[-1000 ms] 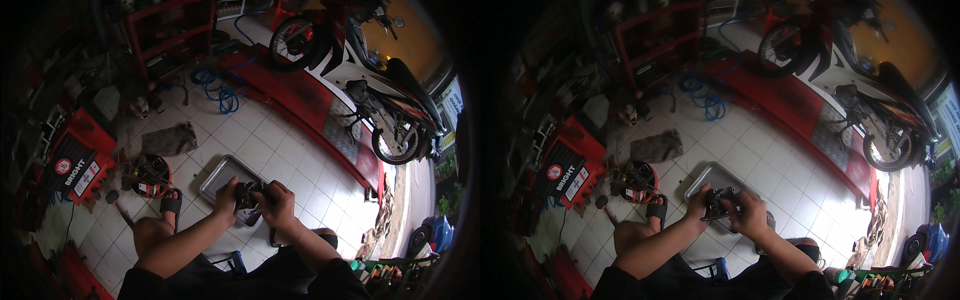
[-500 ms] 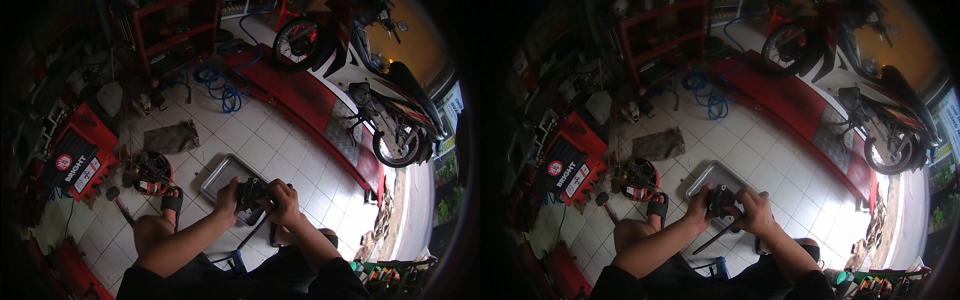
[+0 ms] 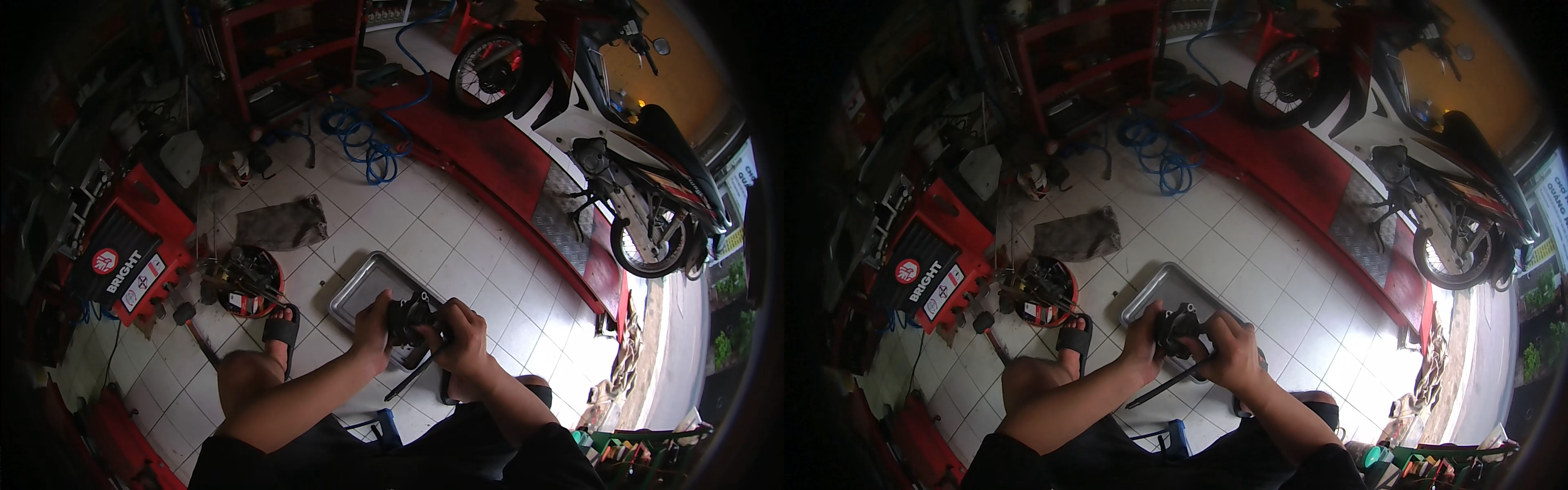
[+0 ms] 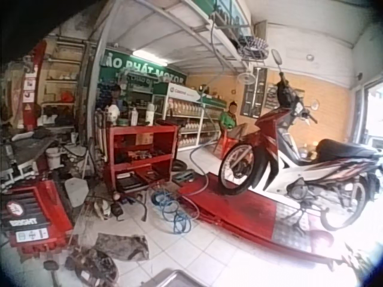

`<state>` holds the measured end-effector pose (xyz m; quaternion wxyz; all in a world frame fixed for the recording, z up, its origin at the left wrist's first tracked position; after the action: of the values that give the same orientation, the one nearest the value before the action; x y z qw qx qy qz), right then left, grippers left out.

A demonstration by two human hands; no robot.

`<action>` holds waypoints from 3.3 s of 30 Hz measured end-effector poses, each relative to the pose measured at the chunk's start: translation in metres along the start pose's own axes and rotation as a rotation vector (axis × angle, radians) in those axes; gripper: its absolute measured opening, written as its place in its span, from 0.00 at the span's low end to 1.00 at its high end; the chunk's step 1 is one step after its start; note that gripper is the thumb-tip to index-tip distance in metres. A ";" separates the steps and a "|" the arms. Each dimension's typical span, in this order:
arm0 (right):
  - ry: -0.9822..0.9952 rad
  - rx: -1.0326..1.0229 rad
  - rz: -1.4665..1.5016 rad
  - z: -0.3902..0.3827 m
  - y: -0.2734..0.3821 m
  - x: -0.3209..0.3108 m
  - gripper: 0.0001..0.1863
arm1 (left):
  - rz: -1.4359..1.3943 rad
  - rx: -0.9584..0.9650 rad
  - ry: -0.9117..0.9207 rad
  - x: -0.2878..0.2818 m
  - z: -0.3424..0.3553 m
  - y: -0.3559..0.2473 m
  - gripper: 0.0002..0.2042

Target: The person holds a cylindrical motor component and uses a screwdriver to pry and scrape at its internal parts. They rotate the component to access different areas while working over a metal tray.

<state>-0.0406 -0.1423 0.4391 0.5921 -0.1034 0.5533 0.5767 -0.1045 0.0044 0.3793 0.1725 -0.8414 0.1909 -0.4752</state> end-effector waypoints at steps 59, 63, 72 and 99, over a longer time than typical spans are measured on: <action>-0.115 0.070 0.170 -0.006 0.008 -0.018 0.13 | -0.084 0.339 0.349 0.001 0.004 -0.002 0.13; -0.237 0.059 0.246 -0.010 -0.011 -0.016 0.12 | 0.001 0.417 0.615 0.017 -0.005 -0.013 0.15; -0.277 0.193 0.591 -0.005 -0.007 -0.029 0.12 | 0.296 0.469 0.755 0.030 -0.013 -0.037 0.26; -0.264 0.143 0.477 -0.014 -0.014 -0.025 0.13 | 0.317 0.474 0.779 0.026 -0.013 -0.035 0.24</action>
<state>-0.0301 -0.1717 0.4456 0.5124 0.1477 0.5193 0.6678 -0.0982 0.0206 0.4213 0.3452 -0.4990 0.2536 -0.7533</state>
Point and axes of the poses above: each hand's wrist, its own z-axis towards the middle knuckle, its own x-axis out of the palm, y = z × x, the point moved 1 cm from there along z, towards the middle knuckle, and after that the axes turned 11 degrees about y, right-handed, at the moved point
